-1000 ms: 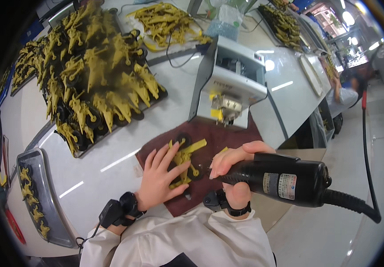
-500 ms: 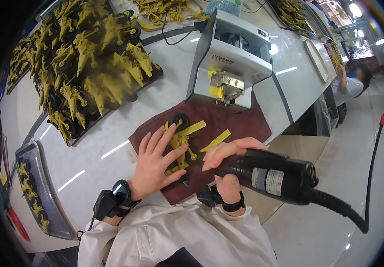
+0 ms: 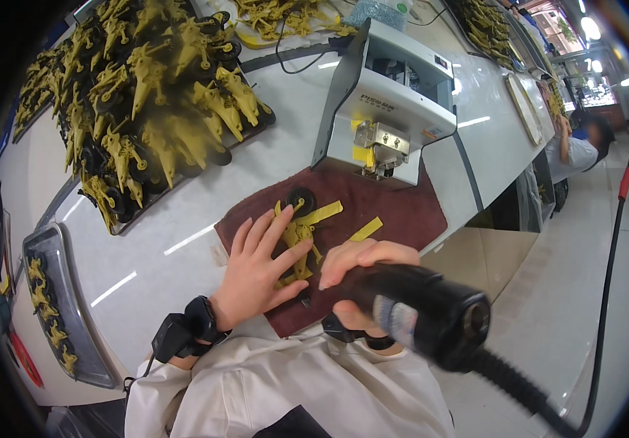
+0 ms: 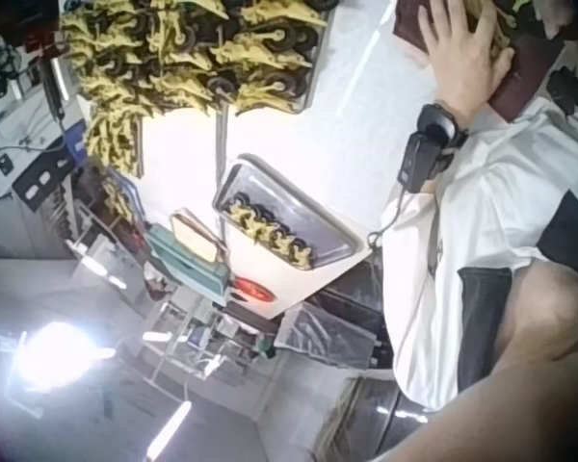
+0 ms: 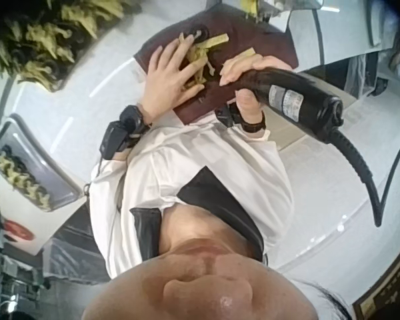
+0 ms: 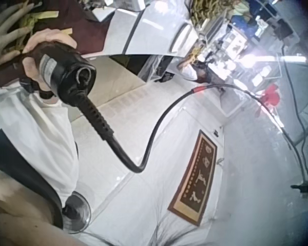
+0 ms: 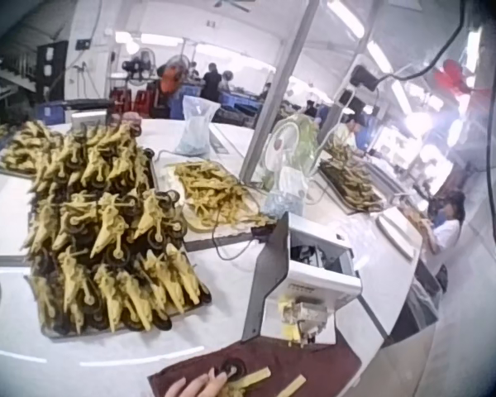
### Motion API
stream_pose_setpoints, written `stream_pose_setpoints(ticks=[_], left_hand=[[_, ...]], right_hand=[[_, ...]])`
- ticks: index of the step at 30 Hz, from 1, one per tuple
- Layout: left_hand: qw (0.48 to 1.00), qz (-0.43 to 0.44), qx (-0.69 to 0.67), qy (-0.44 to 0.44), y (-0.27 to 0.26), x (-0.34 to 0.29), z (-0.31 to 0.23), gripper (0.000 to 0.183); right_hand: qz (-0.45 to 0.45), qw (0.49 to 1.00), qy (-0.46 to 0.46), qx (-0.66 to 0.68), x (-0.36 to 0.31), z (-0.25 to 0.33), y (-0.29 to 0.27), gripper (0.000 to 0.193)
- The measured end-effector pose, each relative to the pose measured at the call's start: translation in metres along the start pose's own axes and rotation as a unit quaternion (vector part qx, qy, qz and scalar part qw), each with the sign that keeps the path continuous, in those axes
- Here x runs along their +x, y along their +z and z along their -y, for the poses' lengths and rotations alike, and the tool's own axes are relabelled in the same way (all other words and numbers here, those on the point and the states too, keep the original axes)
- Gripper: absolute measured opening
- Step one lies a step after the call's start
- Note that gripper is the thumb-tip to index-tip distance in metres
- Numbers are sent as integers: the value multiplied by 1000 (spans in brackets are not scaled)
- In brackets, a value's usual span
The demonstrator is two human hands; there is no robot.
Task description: The person picks up a toy motorcycle from a pile, places it on a cloth, and uses a power tool on it before placing it onto a tray and repeating the process.
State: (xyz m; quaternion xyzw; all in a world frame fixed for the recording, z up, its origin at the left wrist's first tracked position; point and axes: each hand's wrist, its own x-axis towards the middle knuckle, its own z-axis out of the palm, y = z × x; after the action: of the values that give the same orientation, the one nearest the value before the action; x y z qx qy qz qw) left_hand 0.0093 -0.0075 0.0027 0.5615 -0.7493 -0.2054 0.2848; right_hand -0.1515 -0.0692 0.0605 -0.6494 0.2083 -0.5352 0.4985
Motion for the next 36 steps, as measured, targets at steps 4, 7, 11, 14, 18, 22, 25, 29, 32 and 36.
stream_pose_setpoints(ticks=[4, 7, 11, 14, 18, 22, 25, 29, 32, 36], left_hand=[[1000, 1, -4, 4, 1, 0, -3, 56], [1000, -2, 9, 8, 0, 1, -2, 55], [1000, 6, 11, 8, 0, 0, -2, 55], [1000, 0, 8, 9, 1, -1, -1, 55], [1000, -17, -3, 14, 4, -1, 2, 54], [1000, -24, -5, 14, 2, -2, 3, 55], [1000, -27, -9, 13, 3, -2, 3, 55], [1000, -25, -11, 8, 5, -3, 5, 56], [999, -29, -14, 13, 5, -3, 5, 55], [999, -35, -5, 17, 4, -4, 4, 54]], right_hand=[[-71, 990, -120, 5, 47, 15, -22, 60], [-185, 964, -173, -84, 92, 20, -28, 78], [-161, 971, -142, -106, 117, 0, -34, 68], [-148, 977, -129, -81, 111, 1, -27, 62], [-58, 995, -50, 57, 62, 19, -9, 67], [79, 984, -38, 155, 28, 24, -6, 64], [165, 968, -46, 184, 18, 17, -13, 60], [146, 979, -51, 135, 11, 13, 0, 59], [133, 989, -11, 67, 2, 12, 4, 58], [190, 979, -29, 65, 5, 8, 9, 55]])
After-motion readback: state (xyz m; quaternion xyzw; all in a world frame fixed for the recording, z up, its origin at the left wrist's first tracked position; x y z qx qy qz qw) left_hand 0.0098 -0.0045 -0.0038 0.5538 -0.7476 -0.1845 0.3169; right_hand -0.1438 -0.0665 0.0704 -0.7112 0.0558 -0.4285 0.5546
